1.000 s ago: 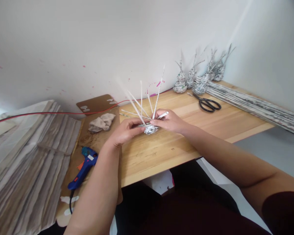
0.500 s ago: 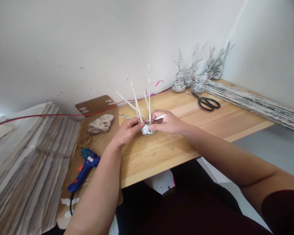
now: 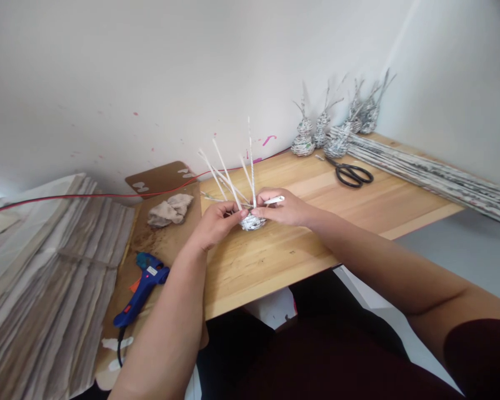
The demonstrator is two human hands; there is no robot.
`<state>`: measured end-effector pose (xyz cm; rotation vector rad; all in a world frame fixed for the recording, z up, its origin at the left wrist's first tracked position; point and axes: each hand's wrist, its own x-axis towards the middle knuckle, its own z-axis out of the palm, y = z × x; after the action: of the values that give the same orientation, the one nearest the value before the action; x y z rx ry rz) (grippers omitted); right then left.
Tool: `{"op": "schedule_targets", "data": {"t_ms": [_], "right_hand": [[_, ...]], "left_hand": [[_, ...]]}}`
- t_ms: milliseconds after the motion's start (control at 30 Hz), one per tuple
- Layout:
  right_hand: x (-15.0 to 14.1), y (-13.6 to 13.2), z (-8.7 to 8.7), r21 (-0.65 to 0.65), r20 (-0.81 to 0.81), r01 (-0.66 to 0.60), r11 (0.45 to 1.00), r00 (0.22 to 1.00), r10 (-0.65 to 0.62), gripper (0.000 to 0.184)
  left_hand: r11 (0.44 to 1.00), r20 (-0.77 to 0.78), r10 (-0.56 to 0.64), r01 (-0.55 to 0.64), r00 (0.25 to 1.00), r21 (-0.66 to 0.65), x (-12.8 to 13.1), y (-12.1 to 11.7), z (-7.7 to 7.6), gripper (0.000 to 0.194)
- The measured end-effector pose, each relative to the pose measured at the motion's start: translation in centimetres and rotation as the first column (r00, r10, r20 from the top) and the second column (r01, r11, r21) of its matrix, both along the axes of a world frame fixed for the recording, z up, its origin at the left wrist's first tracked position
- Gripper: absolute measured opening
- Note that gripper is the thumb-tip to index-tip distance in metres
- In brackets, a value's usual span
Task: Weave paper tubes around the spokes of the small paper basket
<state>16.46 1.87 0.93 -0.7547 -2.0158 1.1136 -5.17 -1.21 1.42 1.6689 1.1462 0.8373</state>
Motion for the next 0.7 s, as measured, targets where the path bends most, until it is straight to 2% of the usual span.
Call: {"op": "schedule_targets", "data": {"t_ms": [100,267,433,500,600,700], "right_hand": [[-0.1,-0.1,-0.1,0.003,-0.014,0.016,1.0,1.0,-0.016,0.025],[-0.1,0.1,-0.1,-0.106,-0.051,0.042,0.993,0.998,-0.047,0.032],[0.3,0.4,0.9,-0.177,-0.234,0.237,0.955,0.933,-0.275,0.042],[0.4,0.5,1.4,-0.214,-0.309,0.27,0.939,0.893,-0.327,0.044],[0.5,0.4,1.6,-0.249,-0.38,0.249,0.936,0.863,-0.331,0.043],[0.5,0.3,1.4,-0.191,-0.346,0.218,0.957,0.898,-0.273,0.034]], "left_hand": [[0.999,0.013,-0.041,0.041,0.999,0.001,0.0,0.1,-0.1,0.038],[0.996,0.032,-0.08,0.078,0.996,0.037,-0.4,0.1,0.1,0.033],[0.977,0.024,-0.084,0.077,0.996,0.199,-0.7,0.2,0.4,0.025],[0.961,0.029,-0.061,0.051,0.998,0.273,-0.7,0.4,0.4,0.022],[0.952,0.079,-0.012,-0.013,0.997,0.306,-0.9,0.9,0.0,0.02],[0.96,0.098,0.024,-0.05,0.995,0.274,-1.1,1.2,-0.5,0.022]]}}
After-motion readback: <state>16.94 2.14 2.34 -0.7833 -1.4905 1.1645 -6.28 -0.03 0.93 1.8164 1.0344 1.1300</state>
